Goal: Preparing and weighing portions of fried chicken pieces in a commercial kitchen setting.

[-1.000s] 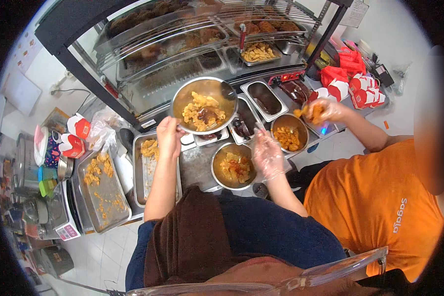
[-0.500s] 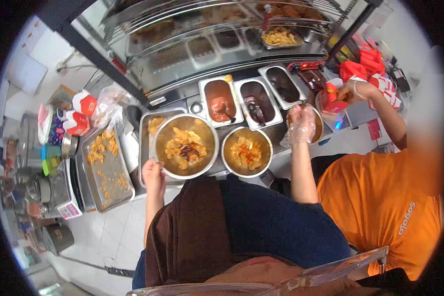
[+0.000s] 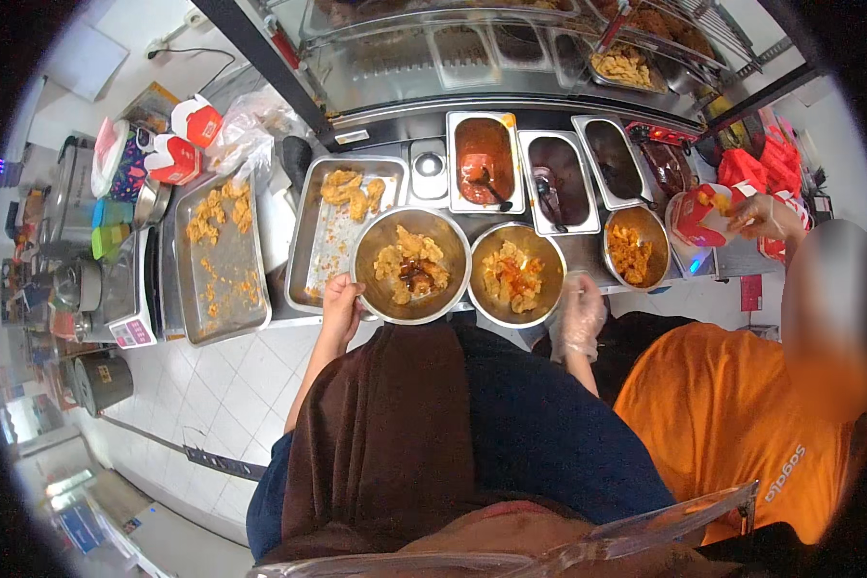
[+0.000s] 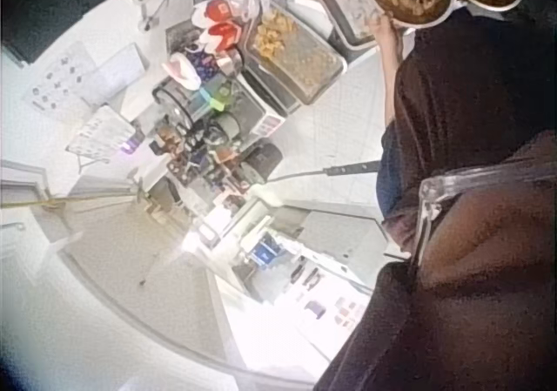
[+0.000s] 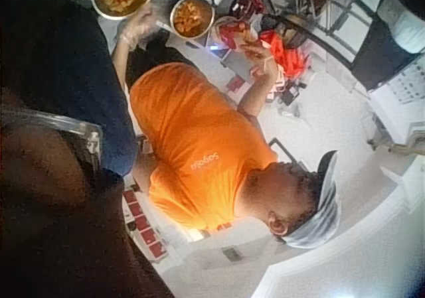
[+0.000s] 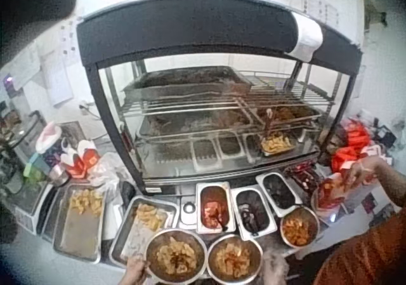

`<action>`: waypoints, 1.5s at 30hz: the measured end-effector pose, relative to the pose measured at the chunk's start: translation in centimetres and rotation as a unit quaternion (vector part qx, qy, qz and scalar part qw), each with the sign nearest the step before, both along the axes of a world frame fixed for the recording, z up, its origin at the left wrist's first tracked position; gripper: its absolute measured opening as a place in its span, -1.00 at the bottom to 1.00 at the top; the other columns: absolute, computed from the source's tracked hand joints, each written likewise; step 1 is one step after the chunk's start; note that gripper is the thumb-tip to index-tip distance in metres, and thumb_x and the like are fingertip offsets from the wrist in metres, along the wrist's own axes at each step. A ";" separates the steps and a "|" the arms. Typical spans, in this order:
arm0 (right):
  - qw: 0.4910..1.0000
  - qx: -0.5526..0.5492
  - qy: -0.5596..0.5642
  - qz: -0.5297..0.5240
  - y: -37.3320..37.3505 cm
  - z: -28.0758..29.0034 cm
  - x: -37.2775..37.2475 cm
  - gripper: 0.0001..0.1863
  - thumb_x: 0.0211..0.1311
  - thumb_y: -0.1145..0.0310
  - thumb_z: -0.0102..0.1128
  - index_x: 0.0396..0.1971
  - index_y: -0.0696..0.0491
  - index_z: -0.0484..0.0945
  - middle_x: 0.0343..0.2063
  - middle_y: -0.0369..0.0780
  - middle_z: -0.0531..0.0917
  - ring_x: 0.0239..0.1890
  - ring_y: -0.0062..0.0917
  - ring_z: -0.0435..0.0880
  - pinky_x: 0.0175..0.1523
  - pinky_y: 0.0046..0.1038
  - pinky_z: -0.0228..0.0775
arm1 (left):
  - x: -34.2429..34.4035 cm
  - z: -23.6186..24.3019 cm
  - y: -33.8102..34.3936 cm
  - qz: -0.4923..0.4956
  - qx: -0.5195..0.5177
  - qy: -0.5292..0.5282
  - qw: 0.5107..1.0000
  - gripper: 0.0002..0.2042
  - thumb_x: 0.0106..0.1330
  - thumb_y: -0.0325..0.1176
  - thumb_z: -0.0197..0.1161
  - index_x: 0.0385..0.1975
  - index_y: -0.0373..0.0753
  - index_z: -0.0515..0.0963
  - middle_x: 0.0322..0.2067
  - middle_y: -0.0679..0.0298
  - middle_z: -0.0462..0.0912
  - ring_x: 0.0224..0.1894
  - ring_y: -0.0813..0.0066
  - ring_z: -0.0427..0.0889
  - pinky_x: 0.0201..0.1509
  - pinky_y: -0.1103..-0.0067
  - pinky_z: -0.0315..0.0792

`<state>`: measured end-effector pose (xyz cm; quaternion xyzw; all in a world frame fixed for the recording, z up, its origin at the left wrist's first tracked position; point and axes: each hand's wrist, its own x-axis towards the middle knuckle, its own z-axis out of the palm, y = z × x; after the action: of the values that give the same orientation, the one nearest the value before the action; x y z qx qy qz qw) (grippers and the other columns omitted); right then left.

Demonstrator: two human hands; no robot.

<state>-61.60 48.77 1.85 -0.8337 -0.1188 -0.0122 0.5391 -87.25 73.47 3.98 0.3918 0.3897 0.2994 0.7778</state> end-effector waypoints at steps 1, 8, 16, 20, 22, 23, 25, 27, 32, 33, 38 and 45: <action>0.992 -0.122 -0.002 0.014 0.4 1.9 -0.9 -0.70 0.03 0.20 0.15 -0.47 0.17 0.48 -0.56 -0.22 0.51 -0.48 -0.56 0.46 -0.32 -0.49 0.33 | -0.2 -0.2 -0.1 0.004 -0.004 0.002 1.000 -0.84 0.04 -0.54 0.03 -0.74 -0.19 0.33 -0.76 0.44 0.37 -0.77 0.75 0.28 -0.70 0.80 0.18; 0.983 -0.007 0.179 0.027 -0.7 1.5 -0.1 -0.68 -0.05 0.33 0.21 -0.76 0.09 0.27 -0.73 -0.38 0.33 -0.62 -0.70 0.21 -0.51 -0.61 0.15 | 1.0 0.0 -1.6 -0.049 0.022 0.052 0.997 -0.81 0.05 -0.55 0.04 -0.75 -0.18 0.30 -0.76 0.44 0.36 -0.75 0.75 0.29 -0.68 0.79 0.21; 0.969 0.097 0.227 -0.026 -2.2 2.8 0.0 -0.76 0.06 0.24 0.13 -0.51 0.12 0.40 -0.57 -0.34 0.44 -0.52 -0.67 0.36 -0.41 -0.64 0.22 | 2.2 1.0 -0.4 -0.189 0.095 0.187 0.959 -0.82 0.17 -0.32 0.10 -0.61 -0.24 0.37 -0.67 0.41 0.43 -0.62 0.73 0.42 -0.56 0.79 0.29; 0.961 0.064 0.268 -0.032 -3.3 2.1 -1.2 -0.61 0.13 0.12 0.01 -0.25 0.18 0.39 -0.41 -0.22 0.50 -0.42 -0.54 0.47 -0.36 -0.58 0.32 | 0.9 3.9 3.5 -0.227 0.153 0.220 0.936 -0.75 0.16 -0.20 0.13 -0.51 -0.30 0.41 -0.60 0.27 0.52 -0.56 0.66 0.47 -0.46 0.67 0.37; 0.962 0.107 0.241 -0.070 -3.2 1.7 -2.4 -0.56 0.14 0.09 -0.01 -0.22 0.20 0.39 -0.35 -0.18 0.50 -0.36 -0.54 0.49 -0.33 -0.55 0.36 | -0.5 3.5 7.1 -0.195 0.189 0.217 0.938 -0.72 0.14 -0.16 0.14 -0.48 -0.30 0.42 -0.60 0.27 0.53 -0.54 0.62 0.48 -0.45 0.65 0.37; 0.962 0.111 0.237 -0.072 -3.0 2.2 -3.5 -0.56 0.14 0.09 -0.01 -0.22 0.20 0.39 -0.35 -0.18 0.50 -0.36 -0.54 0.49 -0.33 -0.55 0.36 | -1.3 3.0 9.2 -0.165 0.220 0.214 0.937 -0.69 0.13 -0.13 0.15 -0.46 -0.31 0.43 -0.61 0.28 0.53 -0.53 0.58 0.49 -0.43 0.63 0.38; 0.975 0.063 0.134 -0.164 -2.7 3.5 -5.5 -0.57 0.15 0.09 -0.02 -0.22 0.19 0.39 -0.34 -0.19 0.49 -0.35 -0.54 0.49 -0.30 -0.53 0.38 | -2.6 2.0 13.9 -0.080 0.371 0.281 0.881 -0.65 0.07 -0.11 0.19 -0.41 -0.34 0.44 -0.54 0.20 0.53 -0.46 0.41 0.51 -0.37 0.54 0.38; 0.974 0.105 0.106 -0.169 -2.3 3.5 -7.4 -0.61 0.15 0.13 -0.02 -0.23 0.18 0.40 -0.36 -0.21 0.48 -0.37 -0.56 0.48 -0.32 -0.54 0.38 | -3.6 0.5 19.2 -0.009 0.472 0.323 0.820 -0.67 0.02 -0.17 0.22 -0.38 -0.35 0.46 -0.44 0.10 0.50 -0.37 0.24 0.49 -0.26 0.45 0.35; 0.980 0.143 0.003 -0.139 -0.9 2.6 -12.5 -0.71 0.12 0.26 0.03 -0.25 0.16 0.40 -0.44 -0.29 0.47 -0.46 -0.66 0.42 -0.33 -0.61 0.35 | -3.2 0.9 26.5 0.003 0.588 0.313 0.746 -0.70 -0.05 -0.24 0.25 -0.37 -0.29 0.48 -0.36 0.07 0.45 -0.27 0.17 0.43 -0.16 0.41 0.30; 0.982 0.156 -0.026 -0.107 -0.6 2.7 -13.6 -0.71 0.11 0.28 0.04 -0.25 0.16 0.40 -0.46 -0.31 0.47 -0.47 -0.68 0.41 -0.31 -0.62 0.34 | -2.9 1.2 26.6 -0.027 0.588 0.307 0.748 -0.70 -0.07 -0.25 0.25 -0.36 -0.27 0.48 -0.36 0.07 0.44 -0.26 0.16 0.41 -0.14 0.40 0.29; 0.987 0.125 -0.029 -0.100 1.5 2.1 -19.1 -0.76 0.07 0.50 -0.04 -0.22 0.20 0.41 -0.45 -0.29 0.48 -0.42 -0.67 0.44 -0.26 -0.64 0.32 | -0.9 0.7 27.0 -0.078 0.651 0.297 0.694 -0.71 -0.08 -0.29 0.24 -0.34 -0.25 0.48 -0.29 0.05 0.43 -0.14 0.11 0.38 -0.02 0.37 0.23; 0.971 0.124 0.025 -0.201 1.1 5.5 -24.7 -0.67 0.03 0.63 -0.06 -0.13 0.16 0.38 -0.36 -0.28 0.48 -0.34 -0.68 0.43 -0.17 -0.66 0.28 | 0.7 4.0 32.5 -0.001 0.726 0.530 0.438 -0.36 -0.07 -0.24 0.23 0.09 -0.11 0.17 0.09 -0.01 0.17 0.06 0.03 0.23 0.06 0.27 0.18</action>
<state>-86.31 49.82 7.38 -0.7672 0.0671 -0.1139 0.6277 -86.52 106.02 8.01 0.8955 0.3649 0.2056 -0.1503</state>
